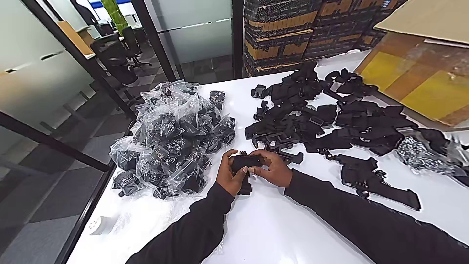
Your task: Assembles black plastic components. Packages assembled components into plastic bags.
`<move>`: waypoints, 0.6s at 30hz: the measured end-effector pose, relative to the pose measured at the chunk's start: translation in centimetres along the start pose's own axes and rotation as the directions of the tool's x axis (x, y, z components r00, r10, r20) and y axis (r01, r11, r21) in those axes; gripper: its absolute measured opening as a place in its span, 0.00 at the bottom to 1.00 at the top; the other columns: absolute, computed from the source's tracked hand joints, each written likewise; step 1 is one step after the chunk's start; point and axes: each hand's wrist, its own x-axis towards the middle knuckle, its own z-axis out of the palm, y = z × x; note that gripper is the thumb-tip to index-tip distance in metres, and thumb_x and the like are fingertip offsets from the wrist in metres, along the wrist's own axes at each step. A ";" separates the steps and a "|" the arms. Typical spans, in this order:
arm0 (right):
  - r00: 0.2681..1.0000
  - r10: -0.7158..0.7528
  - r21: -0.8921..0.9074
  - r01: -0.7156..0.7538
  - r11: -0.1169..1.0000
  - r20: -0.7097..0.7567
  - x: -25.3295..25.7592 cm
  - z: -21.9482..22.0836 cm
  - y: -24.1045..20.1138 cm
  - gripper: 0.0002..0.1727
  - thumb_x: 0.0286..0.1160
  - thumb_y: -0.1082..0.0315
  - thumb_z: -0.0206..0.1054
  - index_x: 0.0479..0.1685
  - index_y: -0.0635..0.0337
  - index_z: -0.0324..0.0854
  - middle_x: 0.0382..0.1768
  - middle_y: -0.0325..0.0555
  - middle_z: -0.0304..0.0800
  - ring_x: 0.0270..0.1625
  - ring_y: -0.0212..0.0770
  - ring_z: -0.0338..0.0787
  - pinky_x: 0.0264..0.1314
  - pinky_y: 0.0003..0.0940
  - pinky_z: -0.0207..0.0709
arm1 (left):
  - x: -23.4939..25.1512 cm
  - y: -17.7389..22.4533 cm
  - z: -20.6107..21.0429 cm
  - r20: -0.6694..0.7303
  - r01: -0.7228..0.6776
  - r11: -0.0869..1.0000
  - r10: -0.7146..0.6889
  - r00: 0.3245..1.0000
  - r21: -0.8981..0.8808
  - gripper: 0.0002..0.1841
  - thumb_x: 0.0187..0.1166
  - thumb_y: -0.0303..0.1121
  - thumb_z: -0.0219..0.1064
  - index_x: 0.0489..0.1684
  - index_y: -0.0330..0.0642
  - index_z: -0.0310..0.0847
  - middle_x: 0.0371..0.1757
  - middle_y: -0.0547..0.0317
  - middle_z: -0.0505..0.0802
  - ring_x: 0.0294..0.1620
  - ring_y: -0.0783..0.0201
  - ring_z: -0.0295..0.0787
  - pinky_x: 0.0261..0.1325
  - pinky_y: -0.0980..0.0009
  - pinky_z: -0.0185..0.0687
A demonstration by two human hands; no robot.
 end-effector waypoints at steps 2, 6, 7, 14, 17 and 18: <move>1.000 0.011 0.012 -0.011 1.000 -0.006 0.0 0.0 -0.1 0.22 0.71 0.66 0.78 0.59 0.66 0.80 0.50 0.41 0.92 0.49 0.30 0.93 0.54 0.29 0.90 | -0.1 0.1 0.0 -0.030 0.020 0.999 -0.019 0.999 0.026 0.34 0.70 0.16 0.69 0.77 0.22 0.56 0.61 0.39 0.89 0.54 0.57 0.95 0.55 0.62 0.95; 1.000 0.010 0.024 -0.009 1.000 -0.030 0.0 0.0 -0.2 0.21 0.71 0.67 0.77 0.60 0.66 0.78 0.50 0.42 0.92 0.49 0.30 0.94 0.54 0.30 0.91 | -0.1 0.1 0.1 -0.064 0.039 0.998 -0.036 0.997 0.041 0.33 0.70 0.19 0.71 0.75 0.22 0.59 0.63 0.39 0.88 0.53 0.56 0.95 0.54 0.62 0.95; 0.999 0.008 0.032 -0.006 0.999 -0.037 0.0 0.0 -0.2 0.21 0.72 0.67 0.77 0.60 0.66 0.77 0.50 0.42 0.92 0.49 0.31 0.93 0.54 0.31 0.91 | -0.1 0.1 0.2 -0.072 0.036 0.998 -0.033 0.997 0.047 0.34 0.70 0.20 0.71 0.76 0.22 0.59 0.64 0.38 0.87 0.54 0.56 0.94 0.54 0.62 0.95; 0.997 0.002 0.096 0.006 0.995 -0.078 0.1 -0.1 -0.1 0.22 0.73 0.67 0.76 0.60 0.65 0.74 0.49 0.41 0.91 0.48 0.31 0.93 0.52 0.32 0.91 | -0.3 0.3 -0.2 -0.189 -0.259 0.892 0.346 0.919 0.371 0.30 0.76 0.37 0.67 0.70 0.19 0.69 0.70 0.32 0.82 0.73 0.52 0.80 0.71 0.58 0.81; 0.997 -0.006 0.095 0.013 0.995 -0.071 0.2 -0.2 -0.1 0.21 0.73 0.66 0.76 0.59 0.65 0.75 0.48 0.41 0.92 0.47 0.31 0.93 0.51 0.32 0.90 | -1.1 3.6 0.5 -0.121 -0.457 0.824 0.519 0.846 0.334 0.18 0.86 0.41 0.60 0.59 0.33 0.79 0.64 0.47 0.86 0.70 0.59 0.81 0.68 0.62 0.81; 0.998 -0.013 0.100 0.019 0.995 -0.068 0.2 -0.2 -0.2 0.21 0.73 0.67 0.76 0.59 0.65 0.75 0.48 0.42 0.92 0.48 0.31 0.93 0.52 0.32 0.90 | -1.7 5.5 0.9 -0.076 -0.503 0.817 0.542 0.837 0.281 0.16 0.89 0.43 0.57 0.58 0.41 0.81 0.62 0.53 0.87 0.67 0.61 0.82 0.67 0.63 0.82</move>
